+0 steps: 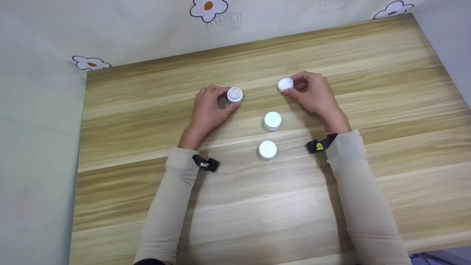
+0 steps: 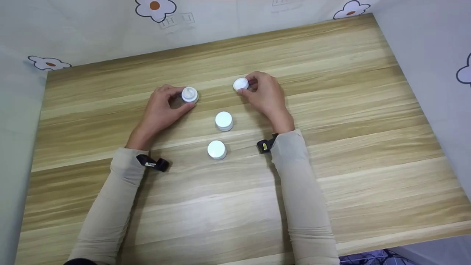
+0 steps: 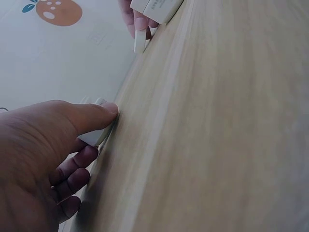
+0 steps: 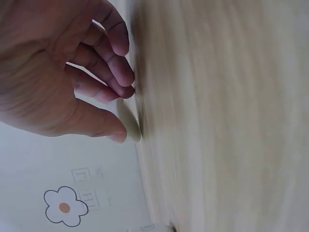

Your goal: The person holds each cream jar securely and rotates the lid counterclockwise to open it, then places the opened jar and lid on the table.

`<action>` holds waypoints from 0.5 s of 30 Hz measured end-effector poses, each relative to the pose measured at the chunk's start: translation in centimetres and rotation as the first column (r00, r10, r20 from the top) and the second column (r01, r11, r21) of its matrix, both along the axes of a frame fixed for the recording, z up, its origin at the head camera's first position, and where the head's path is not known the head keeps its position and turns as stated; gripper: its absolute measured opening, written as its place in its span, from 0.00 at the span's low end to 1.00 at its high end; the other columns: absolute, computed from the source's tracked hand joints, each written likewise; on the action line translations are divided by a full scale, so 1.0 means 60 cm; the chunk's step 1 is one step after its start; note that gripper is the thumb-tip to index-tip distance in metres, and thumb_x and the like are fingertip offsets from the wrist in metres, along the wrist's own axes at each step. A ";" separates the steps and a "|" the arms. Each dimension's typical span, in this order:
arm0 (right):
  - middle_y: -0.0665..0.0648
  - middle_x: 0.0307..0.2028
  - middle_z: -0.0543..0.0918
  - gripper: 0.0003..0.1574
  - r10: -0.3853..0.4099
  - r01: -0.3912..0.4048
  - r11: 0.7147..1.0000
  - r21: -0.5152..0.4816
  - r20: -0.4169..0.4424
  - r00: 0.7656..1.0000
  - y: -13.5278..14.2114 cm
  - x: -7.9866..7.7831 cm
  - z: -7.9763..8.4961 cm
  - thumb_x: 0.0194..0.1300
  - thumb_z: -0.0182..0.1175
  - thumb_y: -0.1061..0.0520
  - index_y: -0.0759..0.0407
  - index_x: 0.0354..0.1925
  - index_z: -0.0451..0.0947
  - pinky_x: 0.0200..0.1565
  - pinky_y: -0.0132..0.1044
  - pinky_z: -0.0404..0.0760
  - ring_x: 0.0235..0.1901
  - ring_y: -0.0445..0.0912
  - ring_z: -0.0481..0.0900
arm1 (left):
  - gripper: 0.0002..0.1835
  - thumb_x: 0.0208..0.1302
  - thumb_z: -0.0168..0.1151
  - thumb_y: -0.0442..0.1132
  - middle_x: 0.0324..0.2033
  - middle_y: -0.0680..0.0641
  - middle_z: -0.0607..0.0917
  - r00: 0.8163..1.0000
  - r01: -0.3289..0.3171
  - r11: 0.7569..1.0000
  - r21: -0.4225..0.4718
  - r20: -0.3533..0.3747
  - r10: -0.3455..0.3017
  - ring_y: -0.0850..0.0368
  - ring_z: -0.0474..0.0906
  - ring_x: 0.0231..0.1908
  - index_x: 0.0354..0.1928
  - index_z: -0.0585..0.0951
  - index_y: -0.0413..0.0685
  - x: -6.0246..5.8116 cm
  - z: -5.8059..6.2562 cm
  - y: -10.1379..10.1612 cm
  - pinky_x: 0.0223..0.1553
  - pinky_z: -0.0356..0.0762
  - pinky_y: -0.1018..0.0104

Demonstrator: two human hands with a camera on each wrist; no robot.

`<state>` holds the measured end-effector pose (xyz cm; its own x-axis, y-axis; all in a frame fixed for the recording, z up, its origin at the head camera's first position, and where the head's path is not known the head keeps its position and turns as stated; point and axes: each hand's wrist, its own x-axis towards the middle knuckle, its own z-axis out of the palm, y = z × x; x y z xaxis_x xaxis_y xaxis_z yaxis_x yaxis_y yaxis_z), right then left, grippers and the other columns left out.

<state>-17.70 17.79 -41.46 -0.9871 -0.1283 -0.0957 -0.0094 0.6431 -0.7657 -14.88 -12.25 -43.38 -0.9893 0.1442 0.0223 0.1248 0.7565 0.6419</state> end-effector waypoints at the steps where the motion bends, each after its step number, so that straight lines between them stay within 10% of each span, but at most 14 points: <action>1: 0.65 0.49 0.87 0.26 0.000 0.000 1.000 0.007 0.002 1.000 0.000 0.000 -0.001 0.63 0.71 0.53 0.64 0.56 0.79 0.45 0.25 0.77 0.46 0.50 0.86 | 0.29 0.58 0.73 0.56 0.50 0.48 0.84 1.000 -0.003 1.000 -0.001 0.001 0.003 0.49 0.74 0.53 0.59 0.83 0.52 0.000 -0.001 0.000 0.61 0.65 0.54; 15: 0.62 0.48 0.84 0.26 -0.018 0.018 0.997 0.069 0.003 1.000 -0.003 0.002 -0.007 0.63 0.70 0.51 0.61 0.55 0.80 0.46 0.33 0.76 0.43 0.47 0.81 | 0.29 0.58 0.73 0.56 0.46 0.49 0.85 0.999 -0.011 1.000 -0.003 0.037 0.011 0.51 0.74 0.48 0.59 0.83 0.53 -0.003 0.000 0.000 0.57 0.66 0.56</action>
